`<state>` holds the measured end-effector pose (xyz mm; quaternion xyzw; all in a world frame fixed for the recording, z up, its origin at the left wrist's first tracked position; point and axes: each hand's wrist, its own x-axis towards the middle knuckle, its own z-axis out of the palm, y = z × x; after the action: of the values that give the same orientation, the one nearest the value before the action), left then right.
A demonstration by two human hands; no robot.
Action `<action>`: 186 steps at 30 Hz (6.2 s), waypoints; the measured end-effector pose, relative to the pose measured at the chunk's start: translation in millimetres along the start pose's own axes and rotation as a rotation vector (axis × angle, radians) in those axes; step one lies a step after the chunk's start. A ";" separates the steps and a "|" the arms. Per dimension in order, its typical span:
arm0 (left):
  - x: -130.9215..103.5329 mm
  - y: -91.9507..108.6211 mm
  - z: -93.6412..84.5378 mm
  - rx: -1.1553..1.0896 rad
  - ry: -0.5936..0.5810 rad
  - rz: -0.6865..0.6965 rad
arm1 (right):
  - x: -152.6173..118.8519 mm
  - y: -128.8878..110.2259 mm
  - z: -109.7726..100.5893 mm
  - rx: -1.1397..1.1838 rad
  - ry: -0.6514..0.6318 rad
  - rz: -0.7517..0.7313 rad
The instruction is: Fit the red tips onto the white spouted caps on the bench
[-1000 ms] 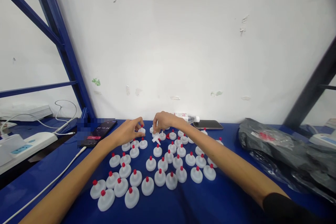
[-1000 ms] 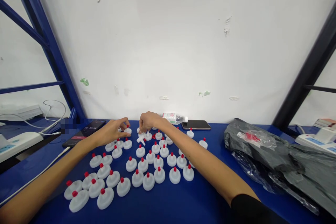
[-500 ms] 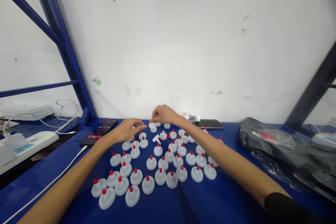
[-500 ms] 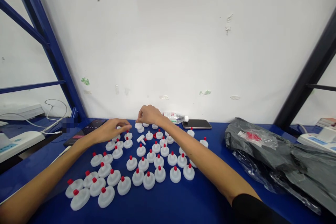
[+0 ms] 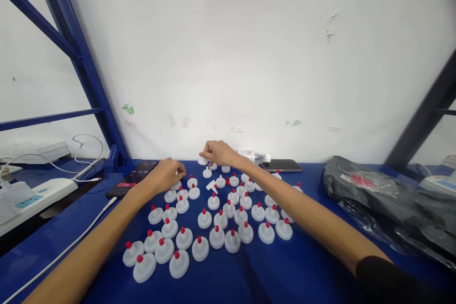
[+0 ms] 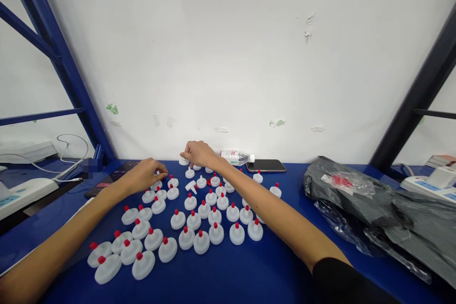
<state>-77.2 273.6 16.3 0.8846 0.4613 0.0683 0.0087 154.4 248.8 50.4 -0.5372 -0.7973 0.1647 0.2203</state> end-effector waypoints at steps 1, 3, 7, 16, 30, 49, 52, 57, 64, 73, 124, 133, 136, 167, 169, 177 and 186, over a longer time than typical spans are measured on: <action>0.3 0.2 0.9 0.004 -0.005 0.001 | 0.3 0.4 0.5 0.002 0.002 -0.009; 1.0 0.1 2.4 0.010 -0.010 -0.006 | 0.5 1.0 1.5 0.006 -0.003 -0.032; 2.1 -1.7 3.6 0.008 -0.024 -0.024 | 0.0 0.6 2.7 -0.008 -0.025 -0.072; 0.9 -2.9 0.0 -0.008 -0.067 -0.046 | -1.3 -2.1 2.0 -0.069 -0.024 -0.082; -0.4 -0.5 -1.7 -0.078 -0.065 -0.068 | -0.3 0.6 6.2 -0.027 0.009 -0.068; -4.9 23.8 -12.9 -0.712 0.346 -0.045 | 6.8 1.6 10.9 0.090 0.122 -0.102; -6.2 29.2 -15.5 -0.768 0.358 -0.053 | 8.3 1.9 12.4 0.047 0.138 -0.112; -6.6 30.8 -16.5 -0.844 0.352 -0.073 | 8.8 2.4 12.9 0.005 0.154 -0.132; -10.8 36.1 -18.1 -1.004 0.345 -0.080 | 5.6 -0.9 13.7 -0.017 0.187 -0.175; -6.8 34.8 -8.0 -1.233 0.378 -0.058 | 1.0 -5.8 11.7 -0.005 0.169 -0.172; -9.7 44.1 -13.0 -1.311 0.497 -0.096 | -5.9 -15.1 10.8 0.264 0.226 -0.183; -7.6 45.2 -8.0 -1.023 0.439 -0.040 | -3.1 -13.6 9.7 -0.048 0.193 -0.003; -4.6 40.4 -3.3 -0.863 0.423 -0.014 | -3.6 -12.5 8.6 -0.168 0.137 0.054; 4.6 7.9 11.2 -0.112 0.130 -0.047 | -32.5 -52.7 -7.5 -0.457 -0.517 0.137; 4.2 9.2 10.7 -0.123 0.133 -0.051 | -31.8 -50.3 -7.5 -0.424 -0.464 0.146; -3.8 27.1 -0.8 -0.162 0.286 -0.042 | -17.6 -25.3 -7.1 -0.089 -0.191 0.130; -15.1 52.7 -13.4 -0.319 0.496 -0.061 | -9.2 -17.0 -10.2 0.272 -0.046 0.054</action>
<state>-44.5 230.4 32.0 0.8140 0.4591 0.3540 0.0368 149.5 234.3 66.0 -0.5198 -0.7577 0.2894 0.2683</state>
